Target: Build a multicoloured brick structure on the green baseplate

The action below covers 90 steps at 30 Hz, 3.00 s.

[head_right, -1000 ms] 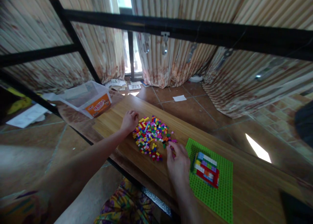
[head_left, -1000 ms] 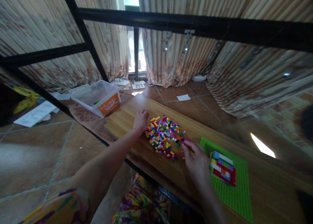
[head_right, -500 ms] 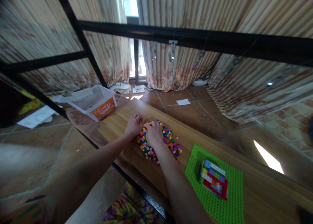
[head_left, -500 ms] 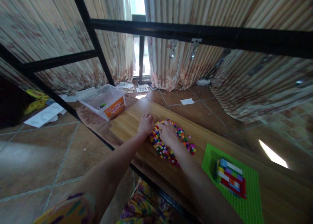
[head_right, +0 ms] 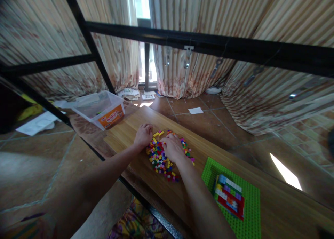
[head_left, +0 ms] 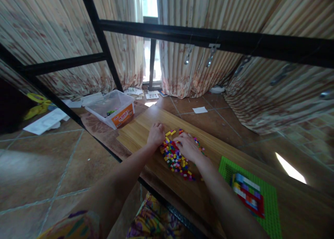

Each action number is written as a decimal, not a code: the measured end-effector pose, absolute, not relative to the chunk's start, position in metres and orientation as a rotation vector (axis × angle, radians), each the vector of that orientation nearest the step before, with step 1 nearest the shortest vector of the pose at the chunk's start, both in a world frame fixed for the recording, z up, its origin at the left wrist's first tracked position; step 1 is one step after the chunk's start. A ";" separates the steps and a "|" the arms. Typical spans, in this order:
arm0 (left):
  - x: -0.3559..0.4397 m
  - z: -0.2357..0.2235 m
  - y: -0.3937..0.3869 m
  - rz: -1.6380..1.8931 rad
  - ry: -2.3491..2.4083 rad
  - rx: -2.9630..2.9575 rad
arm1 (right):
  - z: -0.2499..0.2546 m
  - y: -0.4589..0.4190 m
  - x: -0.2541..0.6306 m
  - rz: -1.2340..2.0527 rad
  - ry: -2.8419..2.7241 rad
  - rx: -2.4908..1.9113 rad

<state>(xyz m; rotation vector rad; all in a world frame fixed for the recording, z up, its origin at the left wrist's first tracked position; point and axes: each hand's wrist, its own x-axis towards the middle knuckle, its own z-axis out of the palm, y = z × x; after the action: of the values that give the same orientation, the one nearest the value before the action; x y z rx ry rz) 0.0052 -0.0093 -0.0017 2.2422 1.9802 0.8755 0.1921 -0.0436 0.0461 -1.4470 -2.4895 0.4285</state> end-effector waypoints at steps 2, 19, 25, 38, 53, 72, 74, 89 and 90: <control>0.005 -0.001 -0.009 0.870 1.979 2.243 | 0.048 -0.044 0.195 0.428 -2.493 -1.459; 0.005 0.002 -0.009 0.872 1.989 2.240 | 0.050 -0.055 0.168 0.335 -2.431 -1.747; 0.004 0.002 -0.008 0.896 1.961 2.247 | 0.051 -0.061 0.166 0.345 -2.362 -1.759; 0.003 0.001 -0.007 0.911 1.975 2.261 | 0.048 -0.101 0.213 1.535 -0.559 -1.030; -0.002 0.008 -0.004 1.174 1.992 1.972 | 0.060 -0.154 0.232 1.408 -0.633 -1.152; 0.137 0.063 -0.175 0.955 1.215 1.556 | 0.054 -0.216 0.219 1.151 -0.638 -1.206; 0.141 0.061 -0.177 0.950 1.213 1.493 | 0.055 -0.217 0.220 1.179 -0.586 -1.171; 0.148 0.056 -0.165 0.819 1.166 0.869 | 0.043 -0.212 0.235 1.253 -0.510 -1.088; 0.147 0.058 -0.164 0.790 1.138 0.788 | 0.044 -0.213 0.236 1.263 -0.511 -1.070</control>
<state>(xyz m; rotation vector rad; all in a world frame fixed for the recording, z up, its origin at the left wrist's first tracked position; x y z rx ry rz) 0.1469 -0.1637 0.0583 0.7884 1.1375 0.7901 0.2356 -0.2127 0.0441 -1.0699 -0.5112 1.2627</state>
